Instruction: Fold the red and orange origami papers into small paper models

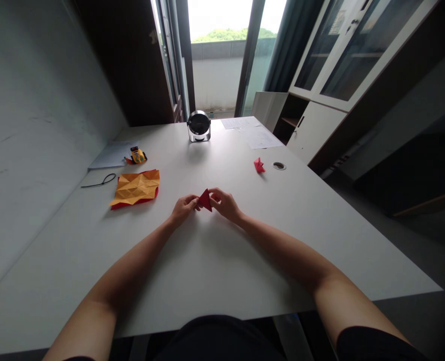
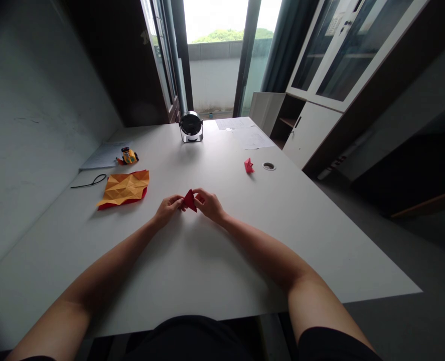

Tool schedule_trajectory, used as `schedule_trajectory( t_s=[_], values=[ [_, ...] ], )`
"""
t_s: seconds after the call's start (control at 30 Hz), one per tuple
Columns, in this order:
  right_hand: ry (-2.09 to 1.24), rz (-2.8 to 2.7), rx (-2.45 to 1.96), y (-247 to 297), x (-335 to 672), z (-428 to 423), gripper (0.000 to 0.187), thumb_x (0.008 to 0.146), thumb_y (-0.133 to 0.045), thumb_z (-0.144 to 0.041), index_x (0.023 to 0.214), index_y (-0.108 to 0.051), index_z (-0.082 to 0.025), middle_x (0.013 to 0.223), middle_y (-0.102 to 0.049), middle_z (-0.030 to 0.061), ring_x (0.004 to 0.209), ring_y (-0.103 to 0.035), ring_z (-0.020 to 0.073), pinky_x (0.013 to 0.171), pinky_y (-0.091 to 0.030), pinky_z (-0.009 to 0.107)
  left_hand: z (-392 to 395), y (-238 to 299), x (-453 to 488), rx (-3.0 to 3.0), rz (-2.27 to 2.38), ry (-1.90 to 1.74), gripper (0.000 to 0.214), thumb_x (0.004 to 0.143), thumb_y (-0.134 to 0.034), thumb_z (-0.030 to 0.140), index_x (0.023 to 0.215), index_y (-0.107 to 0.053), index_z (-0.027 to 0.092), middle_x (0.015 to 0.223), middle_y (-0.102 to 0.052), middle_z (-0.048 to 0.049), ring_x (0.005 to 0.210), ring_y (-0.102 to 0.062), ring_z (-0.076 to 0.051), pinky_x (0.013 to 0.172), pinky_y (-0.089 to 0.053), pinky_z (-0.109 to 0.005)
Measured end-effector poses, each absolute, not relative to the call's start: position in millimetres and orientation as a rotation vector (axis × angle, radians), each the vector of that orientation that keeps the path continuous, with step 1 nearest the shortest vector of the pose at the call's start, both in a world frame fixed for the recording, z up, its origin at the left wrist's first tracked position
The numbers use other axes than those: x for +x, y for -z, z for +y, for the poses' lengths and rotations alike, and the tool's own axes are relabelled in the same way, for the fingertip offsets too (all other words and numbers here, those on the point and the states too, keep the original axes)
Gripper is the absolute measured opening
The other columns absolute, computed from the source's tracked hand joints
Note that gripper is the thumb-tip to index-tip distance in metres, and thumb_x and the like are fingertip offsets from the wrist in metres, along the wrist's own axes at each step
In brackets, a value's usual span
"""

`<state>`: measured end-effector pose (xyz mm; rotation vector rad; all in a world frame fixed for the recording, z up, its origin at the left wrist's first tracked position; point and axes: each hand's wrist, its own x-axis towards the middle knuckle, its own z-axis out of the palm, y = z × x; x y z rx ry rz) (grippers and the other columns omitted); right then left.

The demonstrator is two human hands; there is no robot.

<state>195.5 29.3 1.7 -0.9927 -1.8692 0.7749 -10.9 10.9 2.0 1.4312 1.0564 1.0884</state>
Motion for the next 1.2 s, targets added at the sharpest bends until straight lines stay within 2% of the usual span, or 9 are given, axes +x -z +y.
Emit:
schedule_trajectory(
  t_s=[0.43,0.63,0.97,1.2],
  values=[
    [-0.736,-1.882,-0.998,-8.5,195.9,25.0,0.015,0.092,-0.057,-0.032,0.095,-0.067,-0.021,0.072,-0.068,0.0004,0.063,-0.057,0.0129,0.062,-0.044,0.024,10.4,-3.4,-12.5,1.484,1.003,-1.056,0.043,0.092,-0.059,0.053,0.092,-0.072,0.012,0.077,-0.071,-0.0088,0.064,-0.063,-0.016,0.062,-0.049,-0.028],
    [-0.742,-1.886,-0.925,-10.4,196.3,24.9,0.014,0.091,-0.055,-0.028,0.089,-0.066,-0.020,0.079,-0.068,0.0017,0.069,-0.059,0.0141,0.067,-0.045,0.025,11.2,-0.7,-13.0,1.483,1.021,-1.062,0.038,0.089,-0.063,0.050,0.094,-0.072,0.013,0.071,-0.069,-0.0053,0.062,-0.062,-0.015,0.063,-0.048,-0.027],
    [-0.818,-1.854,-0.900,-9.2,195.7,26.6,0.016,0.090,-0.057,-0.031,0.087,-0.067,-0.019,0.079,-0.069,0.0032,0.071,-0.063,0.0157,0.065,-0.046,0.025,13.3,4.5,-12.5,1.442,1.033,-1.074,0.033,0.084,-0.070,0.043,0.097,-0.072,0.013,0.080,-0.071,-0.0062,0.065,-0.063,-0.015,0.064,-0.049,-0.028],
    [-0.828,-1.854,-0.942,-7.6,197.2,26.9,0.023,0.094,-0.051,-0.034,0.089,-0.068,-0.019,0.079,-0.069,0.0038,0.069,-0.058,0.0151,0.065,-0.046,0.027,13.4,6.4,-10.0,1.425,1.063,-1.122,0.030,0.081,-0.072,0.041,0.094,-0.072,0.014,0.079,-0.071,-0.0049,0.065,-0.061,-0.014,0.063,-0.048,-0.026]
  ],
)
